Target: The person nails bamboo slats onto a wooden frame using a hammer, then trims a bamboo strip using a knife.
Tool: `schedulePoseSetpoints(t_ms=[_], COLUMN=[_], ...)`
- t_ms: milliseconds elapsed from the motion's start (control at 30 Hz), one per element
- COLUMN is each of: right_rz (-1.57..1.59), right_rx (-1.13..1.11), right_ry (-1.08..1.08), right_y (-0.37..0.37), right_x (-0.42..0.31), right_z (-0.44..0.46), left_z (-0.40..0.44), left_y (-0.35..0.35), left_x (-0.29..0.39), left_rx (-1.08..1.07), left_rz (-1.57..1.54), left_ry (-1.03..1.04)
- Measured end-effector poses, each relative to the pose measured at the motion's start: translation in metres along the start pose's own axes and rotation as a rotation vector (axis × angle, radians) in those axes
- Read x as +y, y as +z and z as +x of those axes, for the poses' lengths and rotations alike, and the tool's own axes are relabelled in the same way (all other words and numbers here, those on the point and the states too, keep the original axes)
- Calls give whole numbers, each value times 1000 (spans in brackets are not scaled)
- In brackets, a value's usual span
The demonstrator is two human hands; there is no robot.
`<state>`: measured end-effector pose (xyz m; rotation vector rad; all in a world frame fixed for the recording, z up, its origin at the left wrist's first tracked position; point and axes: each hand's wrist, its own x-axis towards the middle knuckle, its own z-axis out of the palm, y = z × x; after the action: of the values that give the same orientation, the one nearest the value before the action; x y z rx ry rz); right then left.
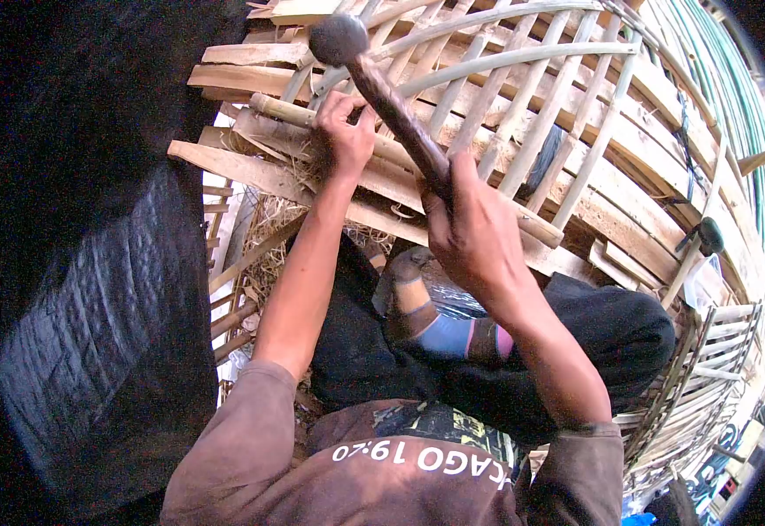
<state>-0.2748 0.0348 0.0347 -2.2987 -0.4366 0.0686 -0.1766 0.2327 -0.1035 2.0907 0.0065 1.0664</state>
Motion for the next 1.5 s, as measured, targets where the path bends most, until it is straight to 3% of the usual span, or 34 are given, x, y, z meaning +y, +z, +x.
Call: schedulePoseSetpoints(t_ms=[100, 133, 233, 367, 433, 533, 700, 833, 900, 1033, 1067, 1167, 1200, 1233, 1300, 1367, 1433, 1500], right_rz=[-99, -80, -5, 61, 96, 44, 29, 6, 28, -32, -33, -14, -4, 8, 19, 35, 26, 38], right_rx=[-46, -31, -25, 67, 48, 28, 15, 40, 11, -12, -17, -26, -24, -21, -28, -38, -40, -44], right_ry=[-4, 42, 131, 48, 80, 133, 118, 41, 30, 19, 17, 82, 93, 105, 151, 197, 221, 228], right_y=[20, 20, 3, -5, -6, -4, -2, 5, 11, 19, 19, 15, 14, 12, 6, 4, 4, 5], right_x=[29, 27, 3, -1, 4, 18, 20, 15, 19, 26, 26, 24, 24, 23, 20, 21, 23, 24], right_z=[3, 1, 5, 1, -3, -10, -10, -7, -6, -4, -4, -4, -3, -3, -3, -4, -3, -3], left_z=[1, 2, 2, 2, 5, 5, 4, 17, 34, 54, 56, 50, 57, 62, 73, 74, 77, 80], left_y=[-2, -5, -7, -6, -14, -32, -45, -44, -37, -15, -13, -5, -15, -25, -51, -58, -67, -66], left_x=[6, 9, 13, 7, 13, 19, 4, -11, -23, -40, -45, -33, -27, -27, -32, -51, -43, -44], left_rx=[-61, -48, -44, -15, -60, -199, -255, -140, 29, -46, -190, -232, -384, -386, -645, -668, -729, -705], left_rz=[-96, 7, 0, 56, 57, 50, 42, 268, 307, 524, 493, 528, 430, 428, 309, 206, 588, 574], left_ry=[-160, -57, -80, 8, -40, 46, 106, 68, 45, -25, -116, -138, -271, -271, -248, -224, -110, -155])
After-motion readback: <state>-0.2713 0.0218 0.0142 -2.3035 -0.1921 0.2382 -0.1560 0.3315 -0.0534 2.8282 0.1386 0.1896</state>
